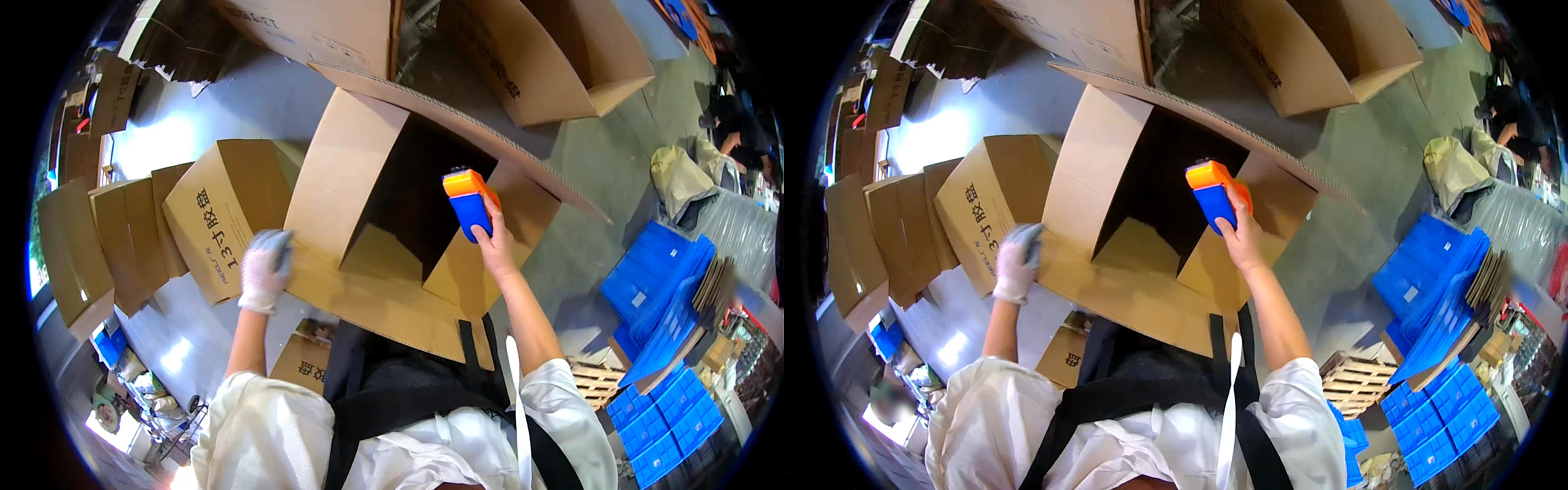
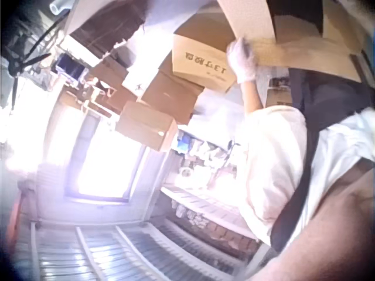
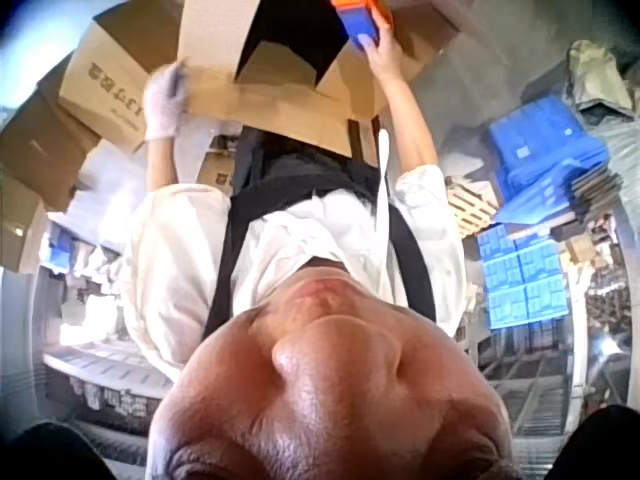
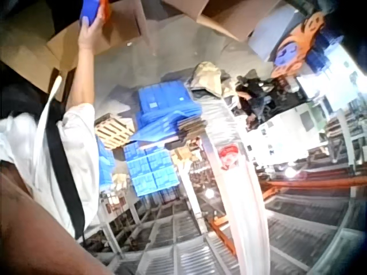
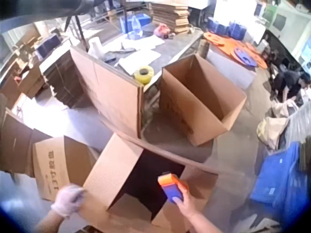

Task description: The person assembles flat cardboard boxes into rectangular containers and seals them with packing tape. They repeatedly pick up a flat box, fold it into shape, and use a handheld tape dispenser to secure the bottom flaps. The person then stacks the sealed boxes on a pile in the warehouse.

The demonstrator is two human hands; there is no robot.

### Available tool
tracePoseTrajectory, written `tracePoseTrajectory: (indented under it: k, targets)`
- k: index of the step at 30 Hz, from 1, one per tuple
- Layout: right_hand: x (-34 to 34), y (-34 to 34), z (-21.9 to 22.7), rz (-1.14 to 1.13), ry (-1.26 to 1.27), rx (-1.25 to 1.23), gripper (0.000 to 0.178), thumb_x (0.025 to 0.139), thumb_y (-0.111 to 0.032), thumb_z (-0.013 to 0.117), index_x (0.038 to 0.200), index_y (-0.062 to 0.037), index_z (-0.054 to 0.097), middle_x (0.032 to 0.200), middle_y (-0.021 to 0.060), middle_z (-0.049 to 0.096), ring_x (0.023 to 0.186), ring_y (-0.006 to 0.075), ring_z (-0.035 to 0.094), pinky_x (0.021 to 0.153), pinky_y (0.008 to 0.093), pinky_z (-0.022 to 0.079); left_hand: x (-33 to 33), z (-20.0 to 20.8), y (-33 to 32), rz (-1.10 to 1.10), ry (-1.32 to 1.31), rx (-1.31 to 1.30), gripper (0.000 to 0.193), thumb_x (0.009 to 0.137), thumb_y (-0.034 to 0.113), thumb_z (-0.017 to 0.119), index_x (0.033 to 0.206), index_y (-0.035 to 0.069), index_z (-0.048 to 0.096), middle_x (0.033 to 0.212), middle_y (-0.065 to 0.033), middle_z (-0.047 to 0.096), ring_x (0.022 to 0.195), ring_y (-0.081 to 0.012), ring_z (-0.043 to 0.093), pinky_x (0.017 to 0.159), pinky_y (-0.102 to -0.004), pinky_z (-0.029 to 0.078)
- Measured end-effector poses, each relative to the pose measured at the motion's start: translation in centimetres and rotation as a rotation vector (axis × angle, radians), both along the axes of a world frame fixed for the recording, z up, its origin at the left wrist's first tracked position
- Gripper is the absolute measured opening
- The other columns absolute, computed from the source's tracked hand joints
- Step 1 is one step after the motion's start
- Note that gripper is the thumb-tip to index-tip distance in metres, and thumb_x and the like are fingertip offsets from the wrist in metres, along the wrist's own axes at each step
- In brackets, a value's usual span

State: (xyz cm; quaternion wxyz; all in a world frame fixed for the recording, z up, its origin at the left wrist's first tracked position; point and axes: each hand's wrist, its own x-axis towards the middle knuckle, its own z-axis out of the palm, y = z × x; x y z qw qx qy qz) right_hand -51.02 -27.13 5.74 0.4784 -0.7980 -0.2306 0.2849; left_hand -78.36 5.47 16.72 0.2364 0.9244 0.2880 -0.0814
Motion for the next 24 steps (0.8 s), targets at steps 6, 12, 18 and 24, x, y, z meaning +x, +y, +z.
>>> tracePoseTrajectory:
  k: [6,12,18,24]
  targets:
    - [5.8,-2.1,11.0,-0.18,0.099,0.389,0.059,0.089,-0.022,0.062,0.14,-0.001,0.038,0.136,0.014,0.048,0.12,0.0259,0.052,0.104,0.0409,0.041,-2.0,-2.7,2.5,0.203,-0.252,0.165,0.032,0.089,0.008,0.052,0.12,0.005,0.06,0.131,-0.0157,0.054,0.118,-0.0369,0.051,0.102,-0.04,0.04]
    - [20.3,0.9,15.4,-0.043,-0.614,-0.112,0.046,0.094,-0.017,0.056,0.136,-0.0026,0.046,0.132,0.0113,0.053,0.118,0.021,0.053,0.1,0.0334,0.04,8.7,-10.5,4.3,0.332,-0.279,0.113,0.036,0.091,0.017,0.053,0.126,0.012,0.056,0.137,-0.014,0.048,0.118,-0.0367,0.049,0.098,-0.04,0.043]
    - [5.7,-0.2,7.8,0.322,-0.306,-0.422,0.059,0.087,-0.029,0.063,0.14,-0.0152,0.044,0.13,0.0154,0.057,0.116,0.0336,0.057,0.096,0.0405,0.046,11.3,-17.4,3.6,1.059,-0.021,0.134,0.053,0.096,0.047,0.039,0.141,0.019,0.042,0.141,-0.0097,0.048,0.117,-0.0338,0.055,0.101,-0.0396,0.04]
    - [-6.5,-5.7,-1.6,0.325,-0.784,-0.424,0.073,0.078,-0.018,0.075,0.139,-0.0063,0.036,0.11,0.0208,0.06,0.097,0.0404,0.06,0.079,0.0441,0.049,10.6,-19.2,4.3,1.083,-0.597,-0.544,0.047,0.098,0.048,0.041,0.124,0.014,0.059,0.112,-0.0096,0.067,0.099,-0.0238,0.063,0.088,-0.0349,0.047]
